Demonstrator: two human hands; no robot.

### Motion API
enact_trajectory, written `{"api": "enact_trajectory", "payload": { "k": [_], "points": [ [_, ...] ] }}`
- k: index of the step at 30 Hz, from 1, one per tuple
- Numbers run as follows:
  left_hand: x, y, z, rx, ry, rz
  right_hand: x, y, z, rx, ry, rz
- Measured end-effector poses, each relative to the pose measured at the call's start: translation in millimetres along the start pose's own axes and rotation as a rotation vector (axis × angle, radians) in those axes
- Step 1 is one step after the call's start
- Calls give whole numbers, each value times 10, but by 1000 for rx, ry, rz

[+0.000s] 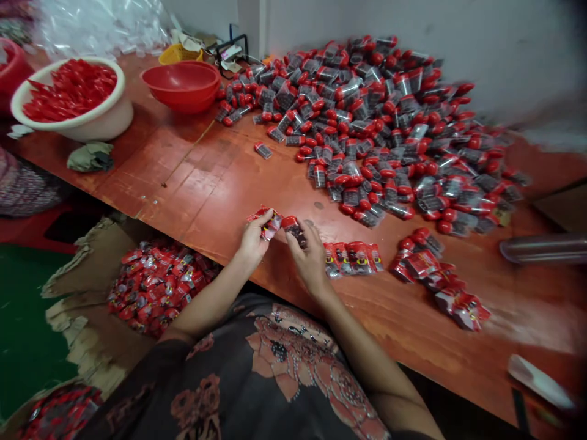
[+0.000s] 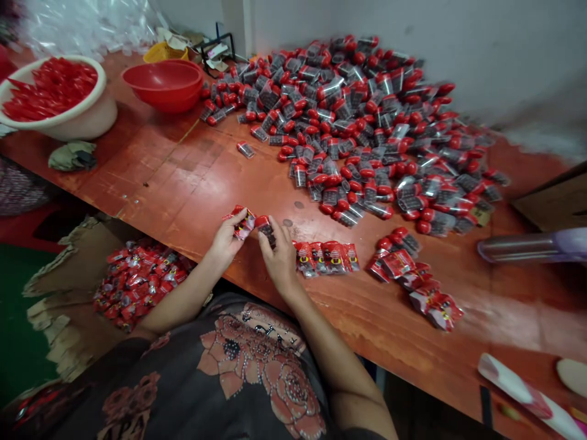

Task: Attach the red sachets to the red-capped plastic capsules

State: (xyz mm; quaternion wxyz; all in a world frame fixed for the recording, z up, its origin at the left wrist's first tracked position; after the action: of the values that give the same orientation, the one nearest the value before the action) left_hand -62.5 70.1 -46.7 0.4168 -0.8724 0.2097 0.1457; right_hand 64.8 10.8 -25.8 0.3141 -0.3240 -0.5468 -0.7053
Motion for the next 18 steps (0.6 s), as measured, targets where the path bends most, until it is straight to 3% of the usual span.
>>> {"api": "enact_trajectory", "payload": {
  "k": [12,18],
  "points": [
    [122,-120,-195,34,-70,59,-28,185,-147,-82,-36,126],
    [139,-150,-271,45,-86,74,-7,173,-180,-8,-19,136]
  ]
}}
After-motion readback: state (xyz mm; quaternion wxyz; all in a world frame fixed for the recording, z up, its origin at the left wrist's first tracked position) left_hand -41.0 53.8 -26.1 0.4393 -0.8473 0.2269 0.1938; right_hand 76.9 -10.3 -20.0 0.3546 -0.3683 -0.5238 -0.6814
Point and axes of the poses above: each hand's wrist, its own z-axis towards the middle knuckle, its own y-axis out of the back of the hand, x = y × z, the point moved 3 cm from there along z, towards the middle knuckle, and after that the axes turned 7 degrees about -z, right-handed, at the moved point
